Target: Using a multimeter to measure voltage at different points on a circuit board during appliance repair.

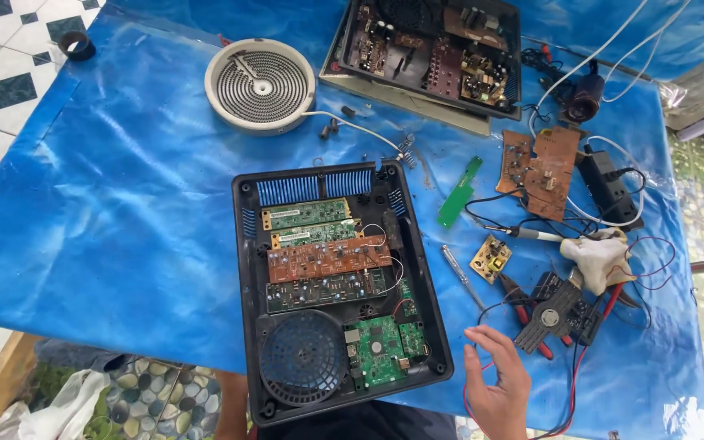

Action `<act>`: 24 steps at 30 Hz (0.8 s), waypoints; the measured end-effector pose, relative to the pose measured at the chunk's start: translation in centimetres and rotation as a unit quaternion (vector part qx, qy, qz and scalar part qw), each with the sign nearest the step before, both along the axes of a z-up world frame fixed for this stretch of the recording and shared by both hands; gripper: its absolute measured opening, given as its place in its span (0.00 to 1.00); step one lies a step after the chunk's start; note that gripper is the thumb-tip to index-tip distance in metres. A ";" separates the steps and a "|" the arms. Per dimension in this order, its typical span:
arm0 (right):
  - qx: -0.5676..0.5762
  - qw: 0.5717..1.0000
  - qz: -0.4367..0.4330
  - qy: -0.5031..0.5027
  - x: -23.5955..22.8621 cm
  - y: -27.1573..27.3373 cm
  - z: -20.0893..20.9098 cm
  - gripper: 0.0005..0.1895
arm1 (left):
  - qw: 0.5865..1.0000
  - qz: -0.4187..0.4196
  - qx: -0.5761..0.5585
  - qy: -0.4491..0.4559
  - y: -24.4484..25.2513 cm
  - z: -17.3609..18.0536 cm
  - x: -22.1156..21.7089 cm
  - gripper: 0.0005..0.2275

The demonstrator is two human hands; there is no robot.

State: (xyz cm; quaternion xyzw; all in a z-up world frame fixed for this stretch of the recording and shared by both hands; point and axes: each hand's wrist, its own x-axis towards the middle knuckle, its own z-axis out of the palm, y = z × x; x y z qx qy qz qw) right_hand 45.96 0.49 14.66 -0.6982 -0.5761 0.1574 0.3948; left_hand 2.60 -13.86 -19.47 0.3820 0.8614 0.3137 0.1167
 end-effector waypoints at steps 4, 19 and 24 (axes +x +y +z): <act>0.008 0.998 0.059 -0.032 -0.1 2.7 1.9 0.13 | 1.000 0.014 0.018 0.004 10.5 5.6 -1.3 0.07; 0.106 0.886 0.423 -0.157 -8.4 17.2 5.4 0.13 | 0.935 -0.035 0.314 0.161 18.4 33.9 1.4 0.08; 0.190 0.845 0.447 -0.223 -12.0 19.9 4.1 0.10 | 0.960 -0.111 0.243 -0.083 23.4 39.4 5.1 0.17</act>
